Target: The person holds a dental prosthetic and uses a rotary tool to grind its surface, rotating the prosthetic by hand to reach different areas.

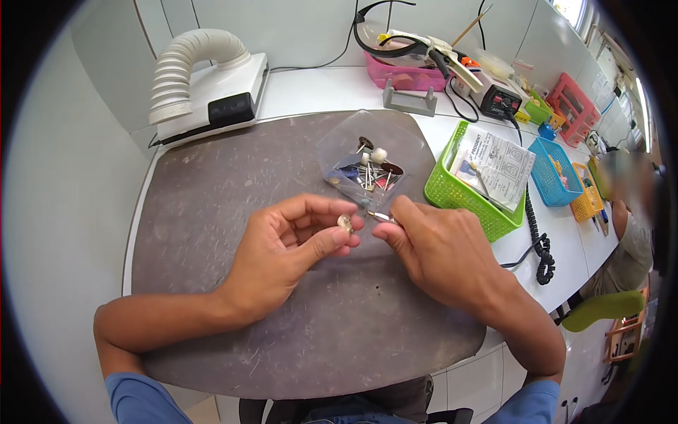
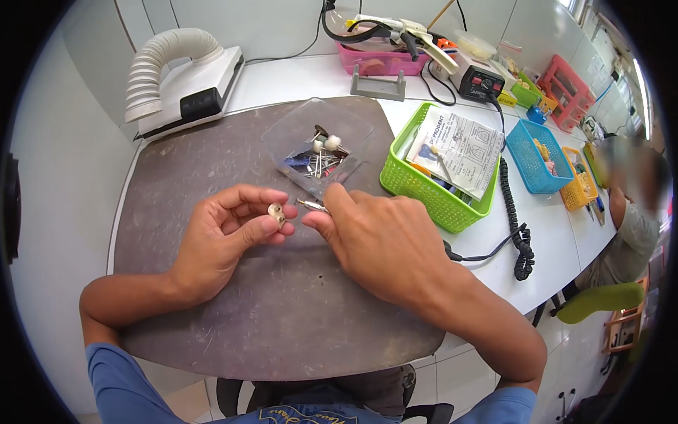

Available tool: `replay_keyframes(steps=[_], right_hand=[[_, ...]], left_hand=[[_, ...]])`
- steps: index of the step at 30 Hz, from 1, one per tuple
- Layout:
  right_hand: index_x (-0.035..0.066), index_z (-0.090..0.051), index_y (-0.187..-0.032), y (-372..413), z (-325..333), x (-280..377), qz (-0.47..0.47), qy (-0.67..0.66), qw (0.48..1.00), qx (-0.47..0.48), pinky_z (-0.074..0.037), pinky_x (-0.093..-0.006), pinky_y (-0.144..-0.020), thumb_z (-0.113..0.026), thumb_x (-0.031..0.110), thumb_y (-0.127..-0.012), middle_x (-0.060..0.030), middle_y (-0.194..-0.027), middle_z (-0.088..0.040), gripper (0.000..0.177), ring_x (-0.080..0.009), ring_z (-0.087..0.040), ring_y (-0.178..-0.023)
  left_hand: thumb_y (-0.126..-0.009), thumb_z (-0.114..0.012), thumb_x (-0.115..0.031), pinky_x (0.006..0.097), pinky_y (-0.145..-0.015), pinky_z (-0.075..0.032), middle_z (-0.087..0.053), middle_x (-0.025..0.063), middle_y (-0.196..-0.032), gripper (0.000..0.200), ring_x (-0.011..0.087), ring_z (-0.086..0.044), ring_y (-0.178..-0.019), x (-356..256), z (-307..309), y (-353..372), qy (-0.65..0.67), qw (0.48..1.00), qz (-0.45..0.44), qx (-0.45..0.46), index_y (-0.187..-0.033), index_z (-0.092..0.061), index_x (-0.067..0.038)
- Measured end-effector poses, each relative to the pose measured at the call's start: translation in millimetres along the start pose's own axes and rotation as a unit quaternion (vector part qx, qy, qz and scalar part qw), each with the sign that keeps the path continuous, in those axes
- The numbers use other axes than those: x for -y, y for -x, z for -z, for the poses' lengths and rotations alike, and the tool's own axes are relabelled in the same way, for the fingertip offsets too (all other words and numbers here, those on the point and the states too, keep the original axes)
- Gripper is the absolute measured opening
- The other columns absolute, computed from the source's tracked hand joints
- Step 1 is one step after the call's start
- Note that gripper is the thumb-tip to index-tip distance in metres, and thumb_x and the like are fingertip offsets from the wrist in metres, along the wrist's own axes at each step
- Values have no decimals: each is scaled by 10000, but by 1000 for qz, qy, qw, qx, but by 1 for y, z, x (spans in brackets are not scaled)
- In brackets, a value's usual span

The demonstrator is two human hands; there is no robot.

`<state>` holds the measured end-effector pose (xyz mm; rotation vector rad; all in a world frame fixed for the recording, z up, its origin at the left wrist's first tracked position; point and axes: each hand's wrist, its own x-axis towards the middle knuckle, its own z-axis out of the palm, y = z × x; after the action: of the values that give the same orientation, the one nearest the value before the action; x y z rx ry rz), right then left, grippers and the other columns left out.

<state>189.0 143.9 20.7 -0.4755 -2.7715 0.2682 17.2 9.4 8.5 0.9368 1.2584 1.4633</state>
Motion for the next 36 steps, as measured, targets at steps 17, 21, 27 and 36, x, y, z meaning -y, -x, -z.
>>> replay_keyframes(steps=[17, 21, 27, 36], right_hand=[[70, -493, -809, 11, -3, 1, -32, 11, 999, -41, -434, -361, -477, -650, 351, -901, -66, -665, -556, 335, -265, -599, -553], [78, -499, -734, 15, 0, 5, -15, -15, 1000, -18, -428, -326, -439, -706, 508, -815, -52, -611, -553, 484, -225, -587, -493], [100, -480, -636, 15, -7, 5, 0, -12, 999, -50, -403, -301, -392, -731, 638, -717, -25, -532, -526, 599, -181, -547, -417], [113, -453, -593, 15, -5, 6, 30, 36, 999, -28, -367, -302, -368, -710, 680, -690, -26, -500, -500, 630, -170, -523, -394]], left_hand=[[-915, -616, 28, 300, -891, -542, -646, 170, -1114, 267, 192, -659, -1012, 11, 1, 10, 84, 994, 58, 25, -1167, -527, 19], [-897, -628, 52, 301, -901, -542, -648, 163, -1102, 242, 189, -652, -1032, 10, -3, 10, 73, 996, 42, 35, -1124, -551, 21], [-873, -649, 67, 299, -923, -538, -649, 157, -1089, 263, 181, -644, -1050, 10, -3, 12, 64, 995, 53, 47, -1117, -556, 31], [-862, -657, 74, 292, -910, -545, -665, 145, -1060, 280, 165, -653, -1018, 3, -3, 12, 64, 994, 86, 37, -1126, -569, 40]])
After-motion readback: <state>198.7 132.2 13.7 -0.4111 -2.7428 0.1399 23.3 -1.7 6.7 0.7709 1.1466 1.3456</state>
